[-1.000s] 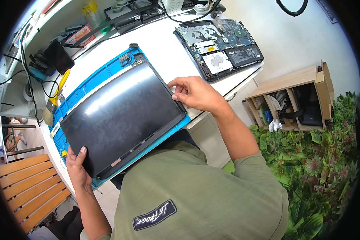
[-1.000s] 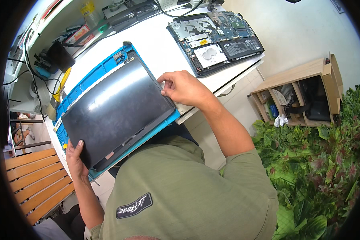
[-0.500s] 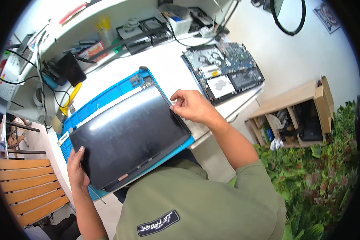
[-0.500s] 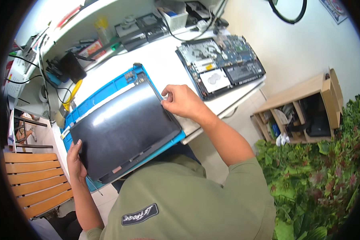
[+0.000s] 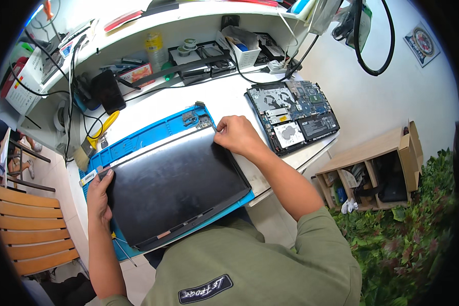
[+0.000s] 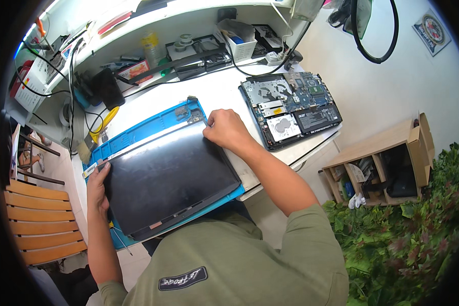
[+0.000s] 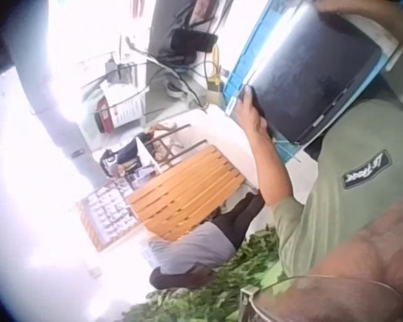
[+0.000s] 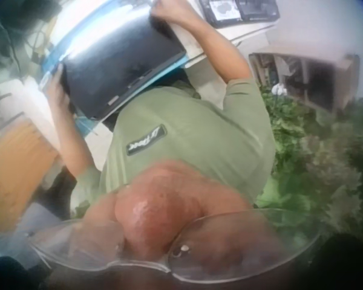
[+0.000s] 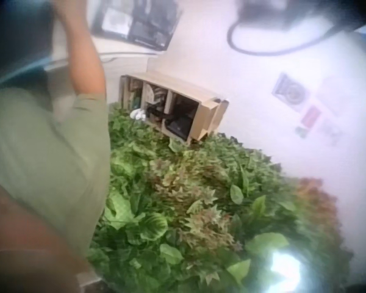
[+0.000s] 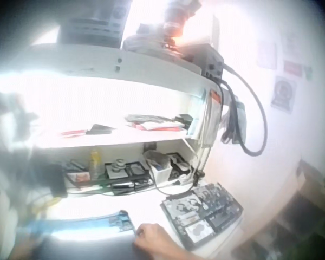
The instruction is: The person disassembles the top cover of a laptop and separates the screen from the housing by hand and with a screwdriver.
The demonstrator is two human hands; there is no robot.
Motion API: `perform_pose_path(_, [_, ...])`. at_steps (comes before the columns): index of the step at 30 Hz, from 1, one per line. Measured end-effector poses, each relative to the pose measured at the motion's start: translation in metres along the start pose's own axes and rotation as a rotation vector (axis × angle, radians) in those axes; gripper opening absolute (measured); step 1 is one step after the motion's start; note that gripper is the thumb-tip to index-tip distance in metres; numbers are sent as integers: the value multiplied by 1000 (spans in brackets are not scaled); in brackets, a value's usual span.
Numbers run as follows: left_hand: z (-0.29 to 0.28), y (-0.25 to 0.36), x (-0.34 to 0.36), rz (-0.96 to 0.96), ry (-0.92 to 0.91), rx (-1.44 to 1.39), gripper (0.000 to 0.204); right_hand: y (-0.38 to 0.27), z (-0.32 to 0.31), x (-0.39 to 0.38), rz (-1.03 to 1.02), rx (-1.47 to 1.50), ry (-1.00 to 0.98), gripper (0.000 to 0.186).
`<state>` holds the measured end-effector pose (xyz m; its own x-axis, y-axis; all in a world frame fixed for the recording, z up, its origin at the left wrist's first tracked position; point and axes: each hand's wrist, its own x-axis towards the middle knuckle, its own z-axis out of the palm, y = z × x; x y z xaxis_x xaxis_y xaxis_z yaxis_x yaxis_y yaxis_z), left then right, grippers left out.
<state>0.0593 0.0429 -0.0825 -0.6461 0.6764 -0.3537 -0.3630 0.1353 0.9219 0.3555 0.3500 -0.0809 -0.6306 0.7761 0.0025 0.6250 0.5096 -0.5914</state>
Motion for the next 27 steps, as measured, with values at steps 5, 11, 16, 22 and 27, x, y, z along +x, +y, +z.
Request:
perform_pose_path(5, [-7, -4, 5, 18, -21, 5, 26, -24, -4, 18, 10, -75, -31, 28])
perform_pose_path(11, [-8, -8, 7, 21, -53, 2, 29, -28, -5, 40, 71, -185, -103, 30])
perform_pose_path(16, [-11, -11, 8, 42, -63, -20, 30, -45, -17, 49, 232, -140, -279, 24])
perform_pose_path(22, [-12, -17, 8, 76, -38, -27, 25, -55, -15, 51, 260, -219, -293, 20])
perform_pose_path(27, [-9, -15, 4, 81, -18, -40, 24, -69, -13, 48, 239, -343, -267, 25])
